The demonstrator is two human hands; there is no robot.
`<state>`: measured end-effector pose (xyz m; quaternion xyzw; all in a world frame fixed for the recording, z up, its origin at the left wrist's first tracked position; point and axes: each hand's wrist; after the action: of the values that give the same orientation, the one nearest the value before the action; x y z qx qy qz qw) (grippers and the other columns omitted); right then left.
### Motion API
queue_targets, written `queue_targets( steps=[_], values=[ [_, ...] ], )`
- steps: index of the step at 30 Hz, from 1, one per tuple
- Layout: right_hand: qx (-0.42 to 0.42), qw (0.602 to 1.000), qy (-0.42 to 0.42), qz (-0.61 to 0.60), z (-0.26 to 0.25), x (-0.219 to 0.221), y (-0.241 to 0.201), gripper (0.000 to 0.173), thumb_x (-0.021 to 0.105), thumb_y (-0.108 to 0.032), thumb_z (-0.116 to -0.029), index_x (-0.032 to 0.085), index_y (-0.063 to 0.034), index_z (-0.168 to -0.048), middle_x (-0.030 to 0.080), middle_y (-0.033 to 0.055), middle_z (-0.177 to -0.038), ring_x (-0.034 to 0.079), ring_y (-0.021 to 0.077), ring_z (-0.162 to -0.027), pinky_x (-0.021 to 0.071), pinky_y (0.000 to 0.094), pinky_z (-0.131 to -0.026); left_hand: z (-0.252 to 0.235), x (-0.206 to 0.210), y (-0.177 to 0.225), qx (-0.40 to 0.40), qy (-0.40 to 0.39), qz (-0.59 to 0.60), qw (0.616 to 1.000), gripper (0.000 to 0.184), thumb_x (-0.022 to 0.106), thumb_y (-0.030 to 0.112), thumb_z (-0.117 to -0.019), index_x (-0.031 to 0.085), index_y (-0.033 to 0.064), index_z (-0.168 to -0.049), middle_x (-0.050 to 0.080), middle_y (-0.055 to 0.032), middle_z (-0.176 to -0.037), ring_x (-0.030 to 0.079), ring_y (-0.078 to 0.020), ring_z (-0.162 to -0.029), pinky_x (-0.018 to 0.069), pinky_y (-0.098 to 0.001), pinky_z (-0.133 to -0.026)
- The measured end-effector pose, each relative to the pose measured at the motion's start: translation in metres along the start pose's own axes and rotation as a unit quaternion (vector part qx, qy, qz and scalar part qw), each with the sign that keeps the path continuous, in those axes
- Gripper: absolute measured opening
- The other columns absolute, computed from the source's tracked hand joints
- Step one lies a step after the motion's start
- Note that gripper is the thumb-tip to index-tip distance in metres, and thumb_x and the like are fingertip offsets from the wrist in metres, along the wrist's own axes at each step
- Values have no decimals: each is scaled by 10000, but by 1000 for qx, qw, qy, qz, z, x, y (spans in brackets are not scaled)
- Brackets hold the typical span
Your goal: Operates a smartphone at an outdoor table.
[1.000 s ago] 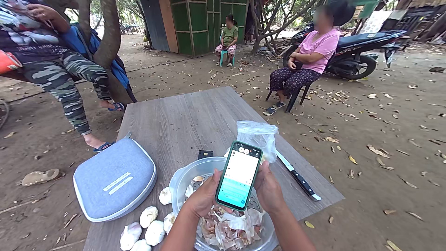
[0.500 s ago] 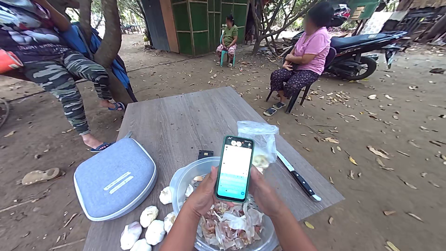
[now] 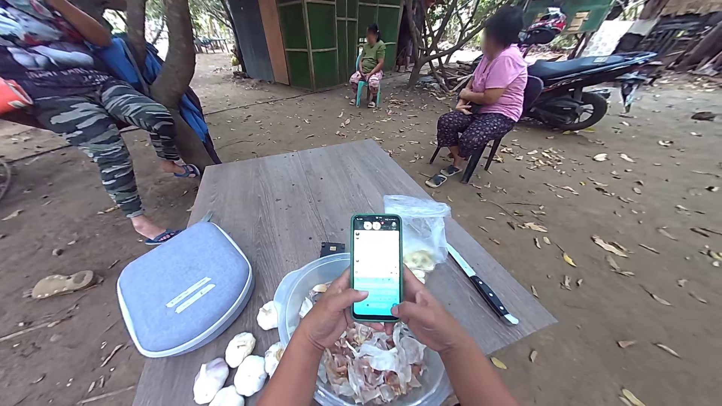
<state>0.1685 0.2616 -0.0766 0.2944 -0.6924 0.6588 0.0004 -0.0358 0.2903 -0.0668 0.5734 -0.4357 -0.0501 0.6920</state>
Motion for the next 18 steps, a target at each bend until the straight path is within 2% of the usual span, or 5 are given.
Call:
queue_targets(
  steps=[4,9,18],
  values=[
    [-6,1000,17,-3,0,0,0,665,591,-23,-815,331,-99,-1422,700,80,-1196,743,207,-922,632,343,-638,0,-2,0,2,-24,13,1000,572,495,9,-867,334,84,-1411,690,-82,-1209,724,-242,-1035,636,-431,-815],
    [0,999,35,-5,1,2,-1,496,529,-39,-845,450,-59,-1334,728,70,-1127,748,184,-879,631,335,-623,1,-2,0,4,-32,21,999,550,459,-17,-872,345,83,-1401,687,-93,-1218,722,-255,-1047,633,-443,-830],
    [-4,999,41,2,1,3,-2,428,506,-36,-861,496,-62,-1288,740,66,-1097,752,174,-845,630,326,-612,1,0,0,0,-16,12,1000,496,443,-28,-880,374,73,-1360,701,-93,-1183,732,-249,-1015,640,-437,-803]
  ],
)
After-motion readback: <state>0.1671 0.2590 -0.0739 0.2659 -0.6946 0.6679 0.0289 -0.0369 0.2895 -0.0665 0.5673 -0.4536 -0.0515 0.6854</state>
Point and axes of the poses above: each hand's wrist, its own z-axis away from the middle knuckle, its own x-axis out of the palm, y = z × x
